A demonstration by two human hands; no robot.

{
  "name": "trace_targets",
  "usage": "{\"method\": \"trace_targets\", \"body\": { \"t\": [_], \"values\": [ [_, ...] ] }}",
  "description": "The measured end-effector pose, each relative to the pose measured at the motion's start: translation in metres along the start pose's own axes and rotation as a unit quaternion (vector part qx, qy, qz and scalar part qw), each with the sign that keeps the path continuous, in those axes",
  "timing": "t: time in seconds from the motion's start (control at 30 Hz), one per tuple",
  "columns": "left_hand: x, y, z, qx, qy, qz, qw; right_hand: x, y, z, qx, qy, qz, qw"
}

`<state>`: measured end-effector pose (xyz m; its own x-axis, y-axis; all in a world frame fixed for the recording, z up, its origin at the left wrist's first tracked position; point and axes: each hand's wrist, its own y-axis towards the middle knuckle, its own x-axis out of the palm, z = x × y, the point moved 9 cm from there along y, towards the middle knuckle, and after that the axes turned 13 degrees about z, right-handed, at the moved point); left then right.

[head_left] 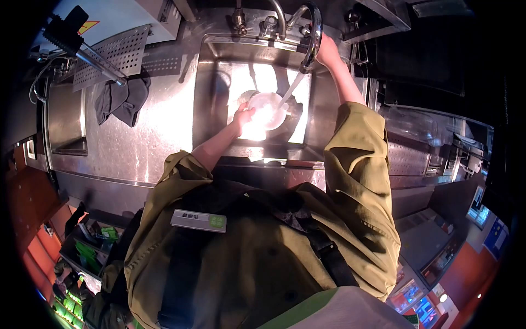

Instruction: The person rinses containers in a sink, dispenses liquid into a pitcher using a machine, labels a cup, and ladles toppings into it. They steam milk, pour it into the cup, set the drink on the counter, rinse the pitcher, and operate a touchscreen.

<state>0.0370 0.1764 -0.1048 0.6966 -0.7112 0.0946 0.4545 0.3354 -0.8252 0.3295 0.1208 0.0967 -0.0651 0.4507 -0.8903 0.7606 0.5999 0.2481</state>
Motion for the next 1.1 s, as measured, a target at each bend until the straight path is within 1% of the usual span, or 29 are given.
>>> {"method": "trace_targets", "body": {
  "t": [0.03,0.13,0.23,0.33,0.43,0.53,0.63,0.67,0.73,0.77,0.83,0.97,1.03,1.1],
  "values": [
    [0.002,-0.004,0.001,-0.007,-0.011,-0.007,1.000,0.001,-0.001,0.001,0.006,0.002,-0.002,1.000],
    [0.012,-0.027,0.011,-0.028,0.030,-0.032,0.999,0.000,-0.002,0.005,0.037,0.023,-0.008,0.999],
    [0.017,-0.022,0.005,-0.029,0.008,-0.039,0.999,-0.012,-0.006,0.008,-0.038,0.026,0.166,0.985],
    [0.019,-0.024,0.006,-0.026,0.005,-0.036,0.999,-0.025,-0.014,0.014,0.017,0.055,0.185,0.981],
    [0.024,-0.031,0.010,-0.031,-0.005,-0.045,0.998,-0.029,-0.015,0.017,0.101,0.101,0.101,0.985],
    [0.027,-0.029,0.011,-0.004,0.014,-0.052,0.999,-0.035,-0.014,0.011,0.090,0.144,0.110,0.979],
    [0.030,-0.035,0.014,-0.007,-0.009,-0.068,0.998,-0.027,-0.009,0.016,0.053,0.156,0.102,0.981],
    [0.030,-0.037,0.016,-0.011,-0.015,-0.060,0.998,-0.021,-0.009,0.016,0.074,0.183,0.065,0.978],
    [0.030,-0.041,0.020,-0.016,-0.028,-0.048,0.998,-0.017,-0.008,0.015,0.088,0.177,0.032,0.980],
    [0.031,-0.034,0.018,-0.009,-0.053,-0.062,0.997,-0.015,-0.008,0.014,0.094,0.174,0.015,0.980],
    [0.030,-0.014,0.007,0.005,-0.104,-0.088,0.991,-0.011,-0.008,0.019,0.109,0.191,0.008,0.976],
    [0.028,-0.019,0.011,0.002,-0.064,-0.059,0.996,-0.016,-0.010,0.013,0.117,0.189,0.006,0.975],
    [0.028,-0.024,0.013,-0.006,-0.025,-0.053,0.998,-0.010,-0.008,0.019,0.109,0.210,0.026,0.971],
    [0.026,-0.016,0.013,0.011,-0.038,-0.059,0.997,-0.013,-0.010,0.019,0.120,0.233,0.045,0.964]
  ]
}}
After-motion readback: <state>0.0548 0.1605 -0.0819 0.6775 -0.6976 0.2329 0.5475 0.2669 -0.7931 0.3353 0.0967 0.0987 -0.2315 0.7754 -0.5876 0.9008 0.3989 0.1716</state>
